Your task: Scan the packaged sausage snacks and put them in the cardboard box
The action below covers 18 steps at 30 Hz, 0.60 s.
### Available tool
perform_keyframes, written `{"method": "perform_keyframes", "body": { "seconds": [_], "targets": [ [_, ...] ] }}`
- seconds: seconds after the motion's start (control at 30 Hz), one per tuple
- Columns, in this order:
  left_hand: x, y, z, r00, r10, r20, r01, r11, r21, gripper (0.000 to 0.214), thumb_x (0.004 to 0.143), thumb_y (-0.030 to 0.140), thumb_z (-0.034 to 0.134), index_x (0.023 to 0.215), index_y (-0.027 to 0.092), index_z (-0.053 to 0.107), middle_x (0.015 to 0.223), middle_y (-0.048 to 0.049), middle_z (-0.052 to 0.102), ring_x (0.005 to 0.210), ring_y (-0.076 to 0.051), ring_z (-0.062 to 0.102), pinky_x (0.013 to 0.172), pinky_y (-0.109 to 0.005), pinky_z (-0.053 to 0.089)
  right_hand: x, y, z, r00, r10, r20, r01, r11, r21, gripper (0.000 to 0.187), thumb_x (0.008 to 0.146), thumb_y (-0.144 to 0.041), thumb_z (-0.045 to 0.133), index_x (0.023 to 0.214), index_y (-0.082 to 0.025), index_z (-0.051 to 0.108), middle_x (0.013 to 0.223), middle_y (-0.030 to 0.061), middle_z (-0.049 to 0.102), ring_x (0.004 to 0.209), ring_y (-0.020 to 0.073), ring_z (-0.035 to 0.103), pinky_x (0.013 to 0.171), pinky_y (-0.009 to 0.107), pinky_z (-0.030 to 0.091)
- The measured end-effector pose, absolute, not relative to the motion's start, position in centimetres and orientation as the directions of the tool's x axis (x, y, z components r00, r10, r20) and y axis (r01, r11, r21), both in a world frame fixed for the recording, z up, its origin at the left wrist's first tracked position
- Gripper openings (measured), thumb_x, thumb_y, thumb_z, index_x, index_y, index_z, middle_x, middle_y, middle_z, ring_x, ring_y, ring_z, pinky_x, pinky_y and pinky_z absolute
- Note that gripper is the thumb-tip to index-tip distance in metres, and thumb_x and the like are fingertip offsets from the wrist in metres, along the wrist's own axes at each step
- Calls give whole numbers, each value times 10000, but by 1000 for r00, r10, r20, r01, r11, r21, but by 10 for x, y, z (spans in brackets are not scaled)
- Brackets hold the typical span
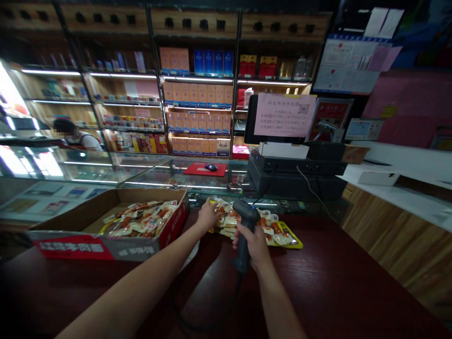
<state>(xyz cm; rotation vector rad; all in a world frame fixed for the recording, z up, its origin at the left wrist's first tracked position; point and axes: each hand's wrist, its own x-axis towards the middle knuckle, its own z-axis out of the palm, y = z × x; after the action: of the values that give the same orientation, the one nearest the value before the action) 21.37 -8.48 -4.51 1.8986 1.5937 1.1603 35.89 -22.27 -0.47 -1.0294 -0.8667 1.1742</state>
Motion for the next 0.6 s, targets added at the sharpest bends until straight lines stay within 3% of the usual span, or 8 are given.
{"method": "perform_keyframes", "body": {
  "seconds": [0.17,0.27,0.37,0.47,0.53,0.6],
  "targets": [
    [181,-94,-7,20,842,540,528,-467,709,298,596,204,685,892,173,671,1262,-135,493,1188,-283,435,1008,-345,306,345,-221,-6,142,990,11,-296,53,-954,282,592,-384,732,642,-143,596,503,-12,596,392,118,549,369,230,479],
    [132,-90,23,-13,850,526,638,-398,659,185,627,250,658,801,191,670,957,-101,643,994,-252,563,924,-340,386,337,-220,-7,124,992,10,-299,47,-953,292,588,-380,737,693,-144,600,521,-12,606,398,124,557,371,237,484],
    [77,-82,37,-37,953,302,841,-133,525,141,612,305,663,579,176,616,639,-87,630,787,-263,618,796,-364,448,329,-218,-7,111,994,-4,-285,28,-958,297,582,-380,738,664,-138,588,515,-6,603,395,125,555,371,241,483],
    [41,-77,26,-62,990,-125,916,107,388,221,531,277,713,463,159,540,448,-64,551,624,-263,620,668,-368,479,320,-216,-8,79,997,-16,-281,7,-960,303,577,-378,737,687,-135,593,515,-7,603,399,129,558,376,244,482],
    [31,-78,11,-48,945,-324,910,175,375,192,513,233,710,486,149,539,421,-48,540,534,-243,601,589,-364,483,313,-216,-8,59,998,-15,-279,2,-960,303,581,-379,733,693,-135,592,517,-7,604,398,130,558,378,245,480],
    [28,-80,-1,-11,930,-369,907,164,387,163,487,174,702,512,144,544,424,-37,546,488,-229,581,544,-360,475,307,-216,-8,45,999,-15,-272,-2,-962,299,589,-382,726,688,-136,588,518,-6,604,393,129,555,374,244,474]
  ]
}}
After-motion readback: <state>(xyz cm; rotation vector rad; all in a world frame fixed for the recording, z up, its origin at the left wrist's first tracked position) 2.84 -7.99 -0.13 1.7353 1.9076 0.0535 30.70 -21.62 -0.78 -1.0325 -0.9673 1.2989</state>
